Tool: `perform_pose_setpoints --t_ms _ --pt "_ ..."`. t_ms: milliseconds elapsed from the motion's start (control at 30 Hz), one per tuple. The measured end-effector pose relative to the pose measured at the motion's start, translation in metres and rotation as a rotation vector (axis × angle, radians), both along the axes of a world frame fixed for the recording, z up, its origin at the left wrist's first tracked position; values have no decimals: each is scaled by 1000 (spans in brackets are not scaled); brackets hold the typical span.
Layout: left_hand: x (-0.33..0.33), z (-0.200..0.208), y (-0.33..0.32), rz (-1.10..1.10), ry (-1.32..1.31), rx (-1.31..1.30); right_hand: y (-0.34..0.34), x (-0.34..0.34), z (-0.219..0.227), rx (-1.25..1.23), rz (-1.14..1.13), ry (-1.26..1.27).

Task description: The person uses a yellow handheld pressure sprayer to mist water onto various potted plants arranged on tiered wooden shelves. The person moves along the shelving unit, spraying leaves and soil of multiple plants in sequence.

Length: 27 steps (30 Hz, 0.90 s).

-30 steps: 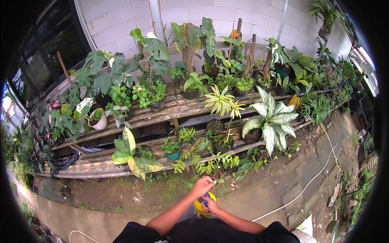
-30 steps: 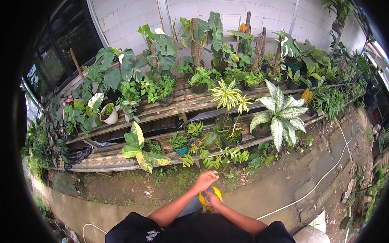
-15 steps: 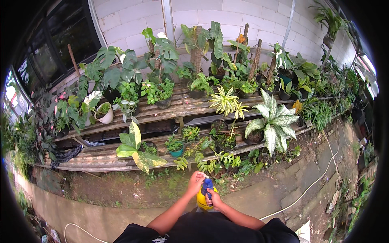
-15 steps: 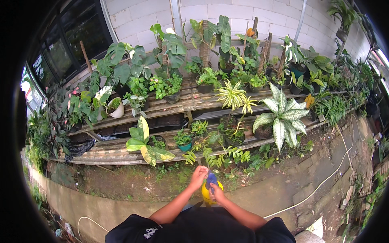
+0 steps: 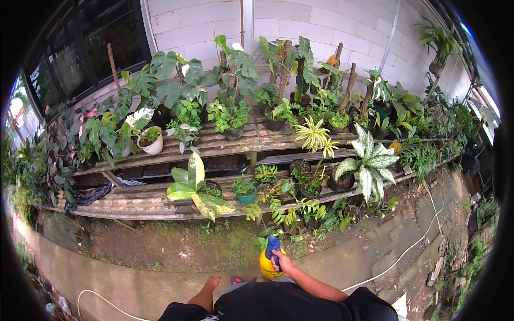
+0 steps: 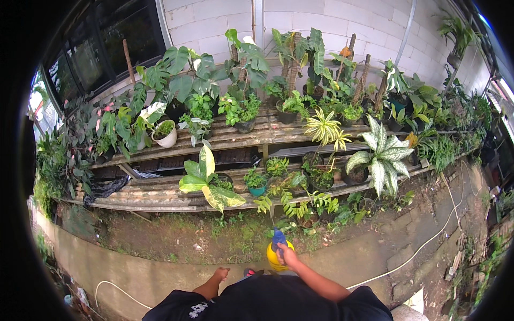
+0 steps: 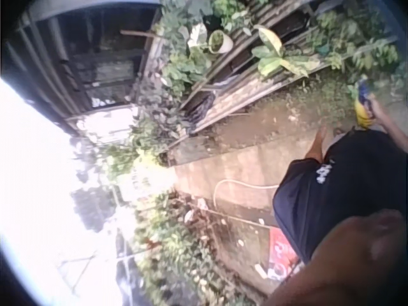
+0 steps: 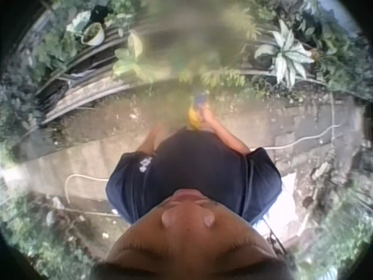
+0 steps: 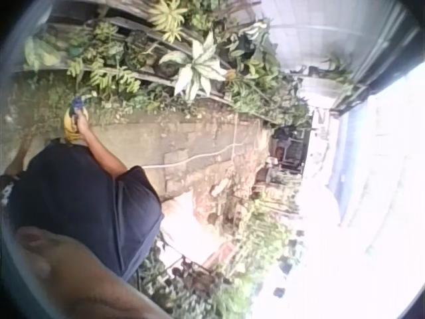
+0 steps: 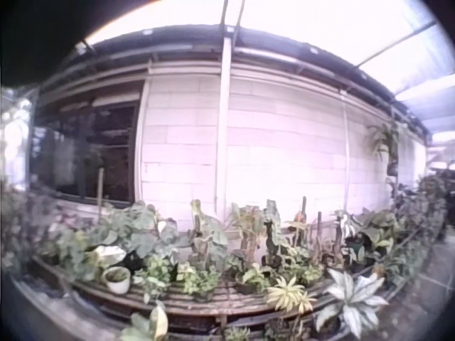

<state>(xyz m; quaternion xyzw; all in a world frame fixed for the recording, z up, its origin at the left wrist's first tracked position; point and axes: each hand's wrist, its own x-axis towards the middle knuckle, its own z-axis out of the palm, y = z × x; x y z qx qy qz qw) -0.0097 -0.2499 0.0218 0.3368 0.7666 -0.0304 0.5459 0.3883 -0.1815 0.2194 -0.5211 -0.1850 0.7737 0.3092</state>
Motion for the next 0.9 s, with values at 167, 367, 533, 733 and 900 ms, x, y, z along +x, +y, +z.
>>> perform_pose_setpoints --t_ms 167,367,533,733,900 --pt "-43 -6 -71 243 -19 38 -14 -43 -6 -22 -52 -7" --pt "-73 -13 -44 153 -113 58 -13 -82 -17 96 -171 28" --pt "-102 -46 7 -104 -259 220 4 -133 0 121 -223 128" --pt "-88 -15 64 296 -381 363 23 -201 -7 158 -388 172" --pt "-153 -18 64 286 -481 326 82 -270 1 162 -118 49"
